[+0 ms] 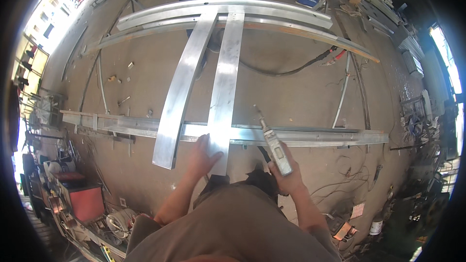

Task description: The person adjusts a welding machine, then uses a welding torch to join metal bars into a frame. They repeatedly position the bars and weld along the seams, creating a connected metal structure.

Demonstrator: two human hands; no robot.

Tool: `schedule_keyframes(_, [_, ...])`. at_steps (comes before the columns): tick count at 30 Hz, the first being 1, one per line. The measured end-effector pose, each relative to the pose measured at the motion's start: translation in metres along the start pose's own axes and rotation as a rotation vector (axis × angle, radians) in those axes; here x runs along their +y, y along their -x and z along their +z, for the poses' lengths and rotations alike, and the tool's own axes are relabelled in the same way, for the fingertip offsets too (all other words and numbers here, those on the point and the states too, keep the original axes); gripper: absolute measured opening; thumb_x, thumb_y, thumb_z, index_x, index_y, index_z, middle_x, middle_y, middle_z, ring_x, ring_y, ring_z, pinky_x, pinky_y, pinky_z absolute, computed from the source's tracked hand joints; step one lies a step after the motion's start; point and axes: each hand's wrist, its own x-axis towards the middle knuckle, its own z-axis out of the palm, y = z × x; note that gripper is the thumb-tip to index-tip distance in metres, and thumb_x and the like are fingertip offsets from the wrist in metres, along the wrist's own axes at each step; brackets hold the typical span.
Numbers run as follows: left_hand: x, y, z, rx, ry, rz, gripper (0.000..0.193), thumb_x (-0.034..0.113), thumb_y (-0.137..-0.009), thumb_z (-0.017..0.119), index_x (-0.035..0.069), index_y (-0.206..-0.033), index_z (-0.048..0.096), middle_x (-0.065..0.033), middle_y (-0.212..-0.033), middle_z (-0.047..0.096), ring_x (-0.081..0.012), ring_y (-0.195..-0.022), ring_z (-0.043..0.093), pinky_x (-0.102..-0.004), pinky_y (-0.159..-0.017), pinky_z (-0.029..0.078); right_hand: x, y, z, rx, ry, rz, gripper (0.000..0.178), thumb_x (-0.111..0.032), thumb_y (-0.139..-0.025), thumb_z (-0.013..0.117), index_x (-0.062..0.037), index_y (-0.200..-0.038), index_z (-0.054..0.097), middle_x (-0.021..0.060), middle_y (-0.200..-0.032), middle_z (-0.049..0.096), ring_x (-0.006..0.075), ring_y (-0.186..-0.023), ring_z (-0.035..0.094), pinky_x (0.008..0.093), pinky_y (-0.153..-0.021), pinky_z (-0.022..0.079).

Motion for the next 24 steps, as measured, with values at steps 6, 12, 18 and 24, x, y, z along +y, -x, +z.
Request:
schedule_keyframes(6, [0.028,0.013,0.038,0.055,-0.19,-0.072,0.101,0.039,-0.081,0.087,0.001,-0.159,0.034,-0.0286,-0.16,0.036,-0.0473,-0.146,0.039,-0.0519,-0.119,0.038,0.047,-0.052,-0.057,0.202,-0.045,0.079,0.066,-0.025,-0.099,0.073,-0.0006,-0.154,0.044,0.0075,-0.102,0.072,0.014,-0.087,0.068,0.0302,-0.078,0.056])
schedule_keyframes(12, [0.027,0.026,0.065,0.282,-0.198,-0.406,0.091,0.037,-0.087,0.082,0.005,-0.159,0.037,-0.0261,-0.158,0.042,-0.0457,-0.137,0.049,-0.0513,-0.116,0.042,0.1,-0.115,-0.125,0.146,0.11,0.228,0.039,-0.039,-0.099,0.073,-0.0004,-0.103,0.072,0.0072,-0.093,0.073,0.0142,-0.085,0.068,0.0319,-0.077,0.055])
schedule_keyframes(18, [0.01,0.098,0.087,0.89,0.412,-0.884,0.067,0.033,-0.1,0.07,0.001,-0.154,0.046,-0.022,-0.144,0.058,-0.0329,-0.125,0.061,-0.0426,-0.108,0.048,0.154,-0.158,-0.156,-0.084,0.27,0.234,0.05,-0.047,-0.099,0.071,0.0012,-0.109,0.069,0.006,-0.089,0.072,0.0156,-0.083,0.066,0.0322,-0.077,0.053])
schedule_keyframes(24, [0.047,0.151,0.142,1.062,1.04,-1.197,0.056,0.033,-0.105,0.063,-0.002,-0.148,0.054,-0.0109,-0.127,0.067,-0.017,-0.103,0.065,-0.0316,-0.089,0.052,0.179,-0.227,-0.151,-0.283,0.101,0.395,0.046,-0.046,-0.099,0.071,-0.0021,-0.113,0.067,0.006,-0.089,0.067,0.0147,-0.076,0.063,0.0318,-0.065,0.052])
